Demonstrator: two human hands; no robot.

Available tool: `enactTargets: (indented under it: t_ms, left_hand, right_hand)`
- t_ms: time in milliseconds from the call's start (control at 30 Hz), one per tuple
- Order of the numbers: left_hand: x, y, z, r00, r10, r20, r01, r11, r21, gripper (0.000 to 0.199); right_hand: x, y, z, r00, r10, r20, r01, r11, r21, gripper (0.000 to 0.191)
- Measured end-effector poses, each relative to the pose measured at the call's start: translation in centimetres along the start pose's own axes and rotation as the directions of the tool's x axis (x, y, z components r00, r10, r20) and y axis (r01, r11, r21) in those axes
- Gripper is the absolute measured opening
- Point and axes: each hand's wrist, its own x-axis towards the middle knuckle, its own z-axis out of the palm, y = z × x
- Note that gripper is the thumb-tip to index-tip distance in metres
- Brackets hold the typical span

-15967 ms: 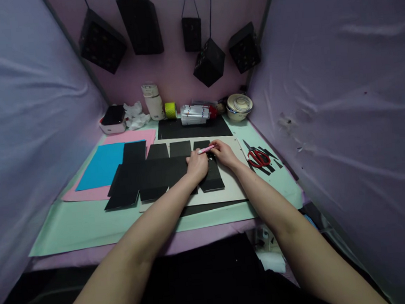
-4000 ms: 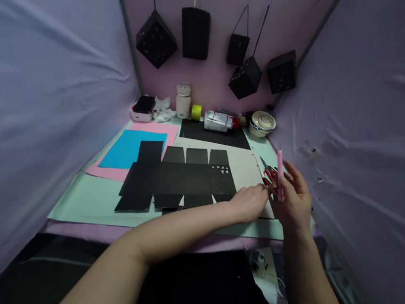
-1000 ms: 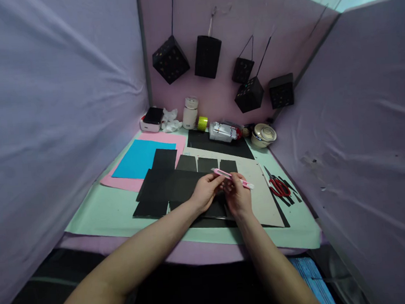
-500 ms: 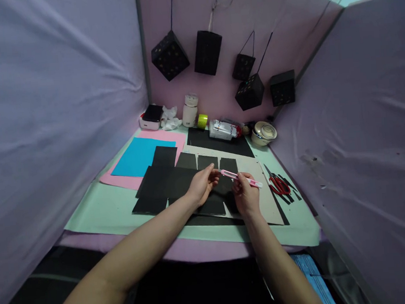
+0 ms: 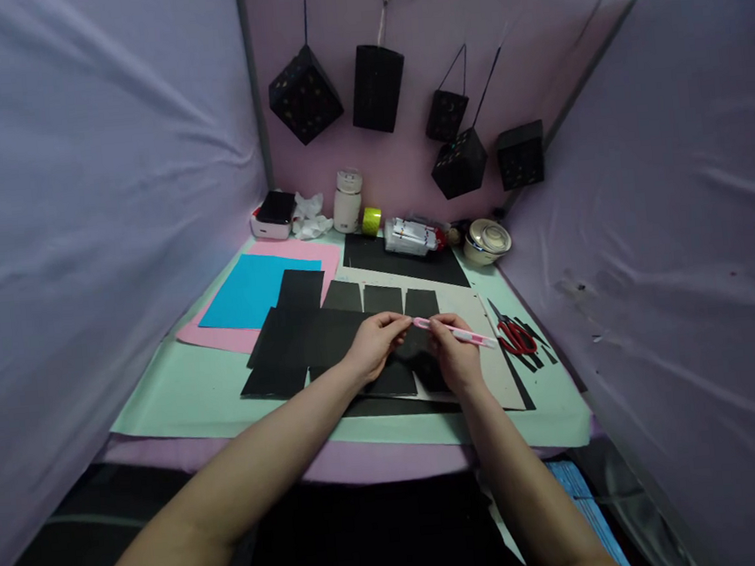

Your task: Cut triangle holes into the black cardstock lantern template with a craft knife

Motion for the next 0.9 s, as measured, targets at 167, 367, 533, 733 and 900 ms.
enactTargets:
  t_ms: [167,367,533,733,900]
  left_hand:
    - [-0.1,0.6,-0.5,0.988,0.146,-0.050,-0.111,0.897,0.428,0.037]
    - [-1.2,1.2,1.2,0.898,0.127,0.422,-0.436,0.126,0.891,0.030]
    - [-1.2,-1.0,1.8,0.884,0.001,0.468,-0.457,-0.212,0.864,0.033]
    - [-0.7,-1.8,0.5,0.879,-0.041,0.475,-0.472,-0.214,0.855,0.035]
    - [-0.5,-1.5,0.2,0.869,-0.060,0.491,-0.492,-0.214,0.844,0.034]
  right_hand:
    - [3.4,-0.9,-2.0,0.987,-0.075,-0.141,0.074,0.997,-0.016,0.026]
    - [5.1,0.4,-3.8,0.998,0.026,0.060,-0.004,0.940,-0.340,0.027]
    - [5.0,2.0,-4.3,0.994,-0.027,0.109,0.081,0.849,-0.522,0.022]
    - [5.2,2.1,-4.9,0.993,-0.017,0.118,0.083,0.811,-0.580,0.015]
    - [5.3,2.2,-5.1,0.989,-0.011,0.149,0.100,0.790,-0.605,0.016]
